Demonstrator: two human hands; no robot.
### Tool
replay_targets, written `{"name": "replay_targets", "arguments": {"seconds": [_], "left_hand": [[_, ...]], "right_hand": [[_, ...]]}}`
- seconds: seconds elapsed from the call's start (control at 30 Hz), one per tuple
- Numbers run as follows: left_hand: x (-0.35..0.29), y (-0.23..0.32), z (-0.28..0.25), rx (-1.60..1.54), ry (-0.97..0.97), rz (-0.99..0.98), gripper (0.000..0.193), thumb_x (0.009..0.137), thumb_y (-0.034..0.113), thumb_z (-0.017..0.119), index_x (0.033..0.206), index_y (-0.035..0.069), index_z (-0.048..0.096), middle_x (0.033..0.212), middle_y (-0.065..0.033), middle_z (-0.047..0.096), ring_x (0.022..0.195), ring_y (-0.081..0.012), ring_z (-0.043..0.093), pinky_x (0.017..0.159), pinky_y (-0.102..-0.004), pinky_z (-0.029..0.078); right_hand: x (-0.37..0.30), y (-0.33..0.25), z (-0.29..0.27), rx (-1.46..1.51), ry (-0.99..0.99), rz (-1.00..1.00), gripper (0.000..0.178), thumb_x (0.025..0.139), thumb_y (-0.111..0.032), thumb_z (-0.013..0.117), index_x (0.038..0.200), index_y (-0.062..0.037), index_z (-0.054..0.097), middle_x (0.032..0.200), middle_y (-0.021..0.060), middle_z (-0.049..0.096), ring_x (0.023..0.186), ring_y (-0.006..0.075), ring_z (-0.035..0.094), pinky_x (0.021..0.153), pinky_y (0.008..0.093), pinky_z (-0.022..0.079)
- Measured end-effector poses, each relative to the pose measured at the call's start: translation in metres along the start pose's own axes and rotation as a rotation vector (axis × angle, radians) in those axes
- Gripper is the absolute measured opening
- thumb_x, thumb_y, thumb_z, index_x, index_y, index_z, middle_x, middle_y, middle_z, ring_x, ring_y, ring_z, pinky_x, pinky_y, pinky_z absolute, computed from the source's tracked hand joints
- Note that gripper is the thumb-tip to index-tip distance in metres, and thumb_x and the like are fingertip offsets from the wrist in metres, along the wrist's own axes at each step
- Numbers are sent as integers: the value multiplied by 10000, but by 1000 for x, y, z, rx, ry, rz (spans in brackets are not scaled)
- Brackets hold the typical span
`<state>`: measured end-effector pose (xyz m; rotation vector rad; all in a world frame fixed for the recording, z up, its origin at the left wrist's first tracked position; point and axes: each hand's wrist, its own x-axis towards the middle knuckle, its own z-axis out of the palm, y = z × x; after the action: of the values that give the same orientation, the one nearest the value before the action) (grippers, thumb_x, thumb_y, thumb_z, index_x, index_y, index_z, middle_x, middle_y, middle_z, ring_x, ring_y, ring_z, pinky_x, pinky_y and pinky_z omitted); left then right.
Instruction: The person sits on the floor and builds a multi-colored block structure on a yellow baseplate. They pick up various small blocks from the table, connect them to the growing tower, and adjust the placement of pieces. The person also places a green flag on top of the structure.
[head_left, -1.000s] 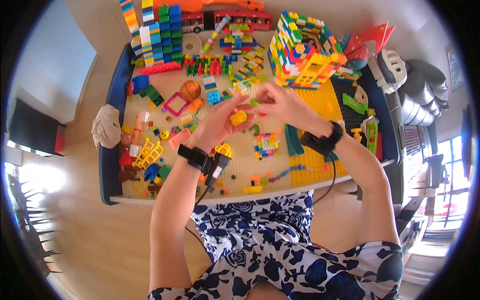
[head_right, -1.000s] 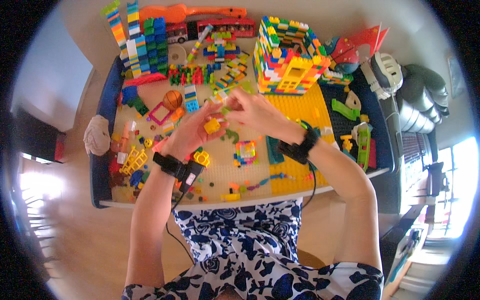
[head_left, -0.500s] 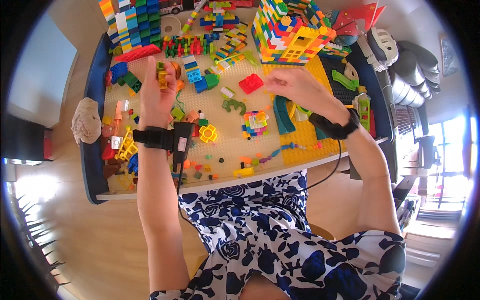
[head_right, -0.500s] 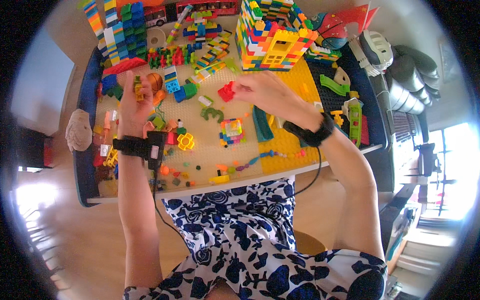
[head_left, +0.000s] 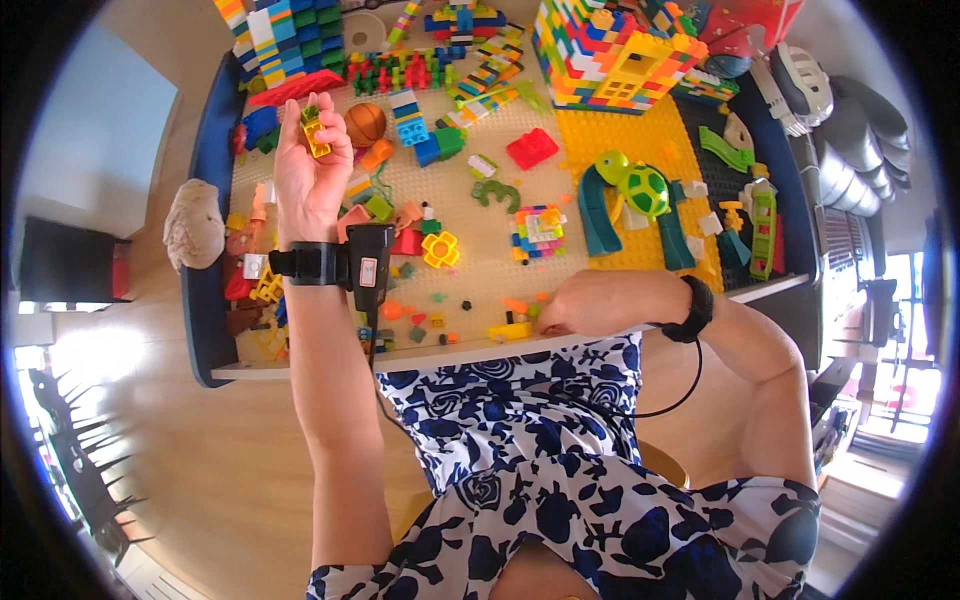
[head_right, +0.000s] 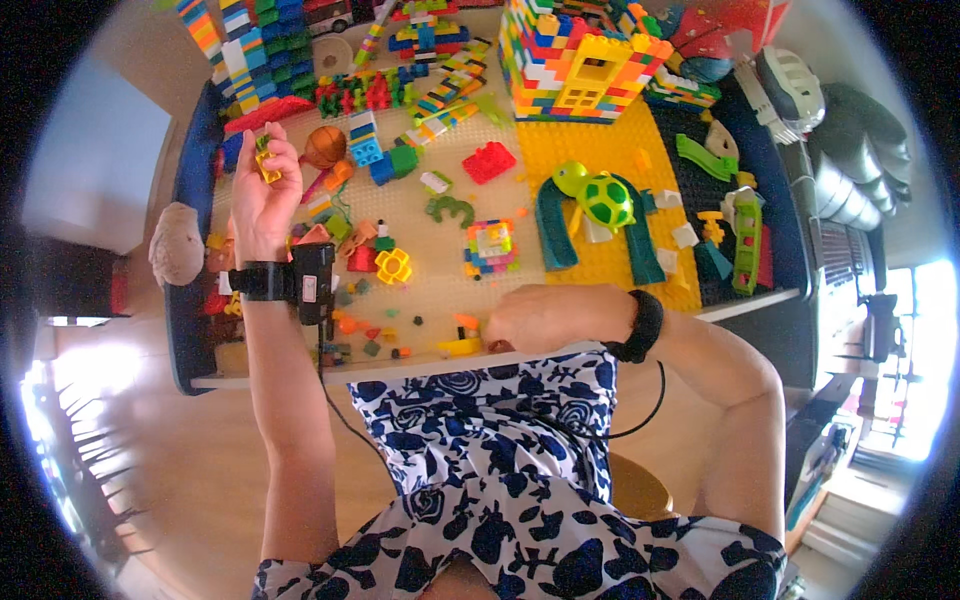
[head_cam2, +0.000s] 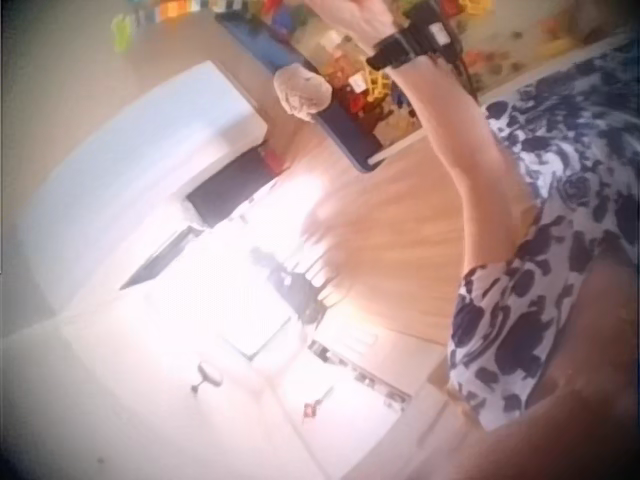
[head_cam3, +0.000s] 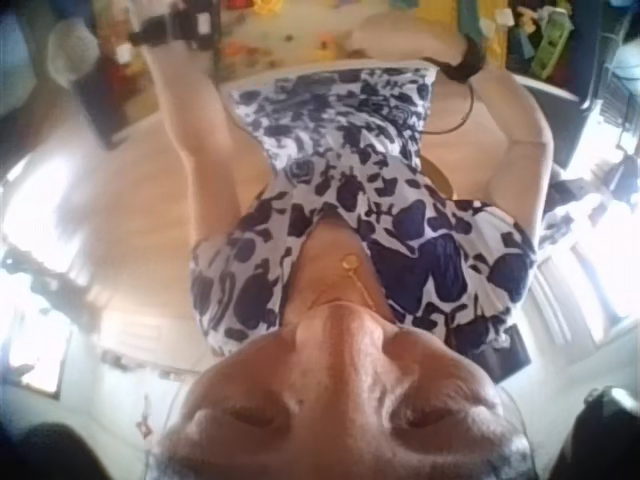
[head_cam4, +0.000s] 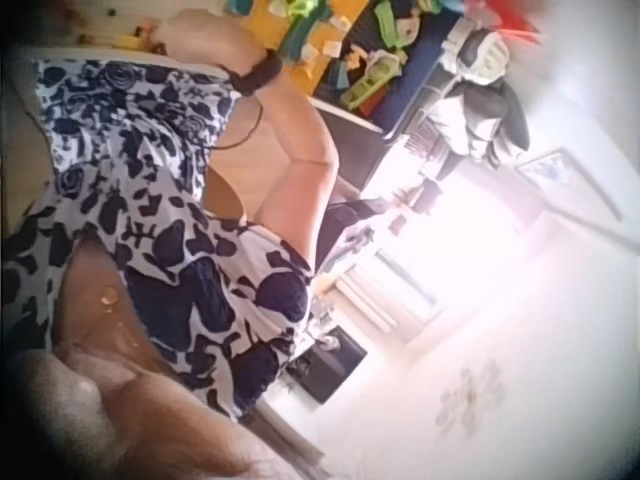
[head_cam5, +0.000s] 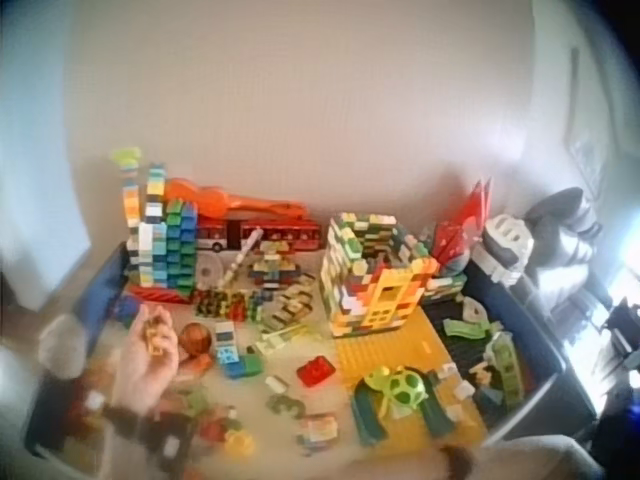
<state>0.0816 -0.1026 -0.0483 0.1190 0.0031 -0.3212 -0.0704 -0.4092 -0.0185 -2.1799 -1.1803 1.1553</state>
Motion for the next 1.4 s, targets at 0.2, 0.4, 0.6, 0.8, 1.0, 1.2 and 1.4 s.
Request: {"name": "replay_targets", "arguments": {"seconds": [0.2,0.4,0.6,0.8,1.0,1.2,1.4], "left_hand": [[-18,29,13,-9,15,173,267,920,191,526,1061,-35,505,1000,-138,600,806,-213,591,578,-255,503],[-38,58,19,118,33,168,214,908,187,556,1001,-5,543,980,-139,615,800,-211,609,595,-249,521],[-45,91,-12,67,21,252,221,925,183,525,1019,-16,542,994,-142,615,800,-203,609,601,-233,521],[-43,92,-29,13,84,337,248,933,183,503,1078,-18,517,1032,-155,602,887,-228,610,651,-263,536],[-50,88,-21,-5,34,338,262,923,180,521,1095,-17,503,1107,-169,575,922,-258,599,671,-292,530],[-52,88,-16,62,61,367,259,926,194,525,1096,-1,509,1030,-125,600,867,-187,604,669,-249,525],[-48,78,-16,100,128,355,242,924,184,531,1095,14,509,1030,-140,591,868,-191,601,663,-244,520]], "right_hand": [[8,-14,-15,-139,323,-26,267,827,-78,497,1076,15,526,1131,211,528,946,361,577,791,423,479],[14,-23,-49,-297,411,37,245,771,-50,597,1010,-4,563,963,131,597,884,308,596,739,377,497],[45,-45,-65,-484,247,75,200,778,-28,528,967,38,543,891,157,572,848,329,583,704,402,487],[107,-35,-46,-551,430,106,408,748,-4,511,1119,136,415,1065,248,460,845,363,579,690,402,489],[123,-14,-37,-537,508,35,388,751,12,489,1128,89,441,1067,225,448,796,336,573,678,403,490],[114,-22,-57,-536,454,62,119,758,-47,512,800,45,575,945,225,549,803,342,594,683,408,494],[166,-28,-74,-419,559,34,143,791,-125,571,836,1,523,823,192,548,833,361,562,694,432,449]]}}
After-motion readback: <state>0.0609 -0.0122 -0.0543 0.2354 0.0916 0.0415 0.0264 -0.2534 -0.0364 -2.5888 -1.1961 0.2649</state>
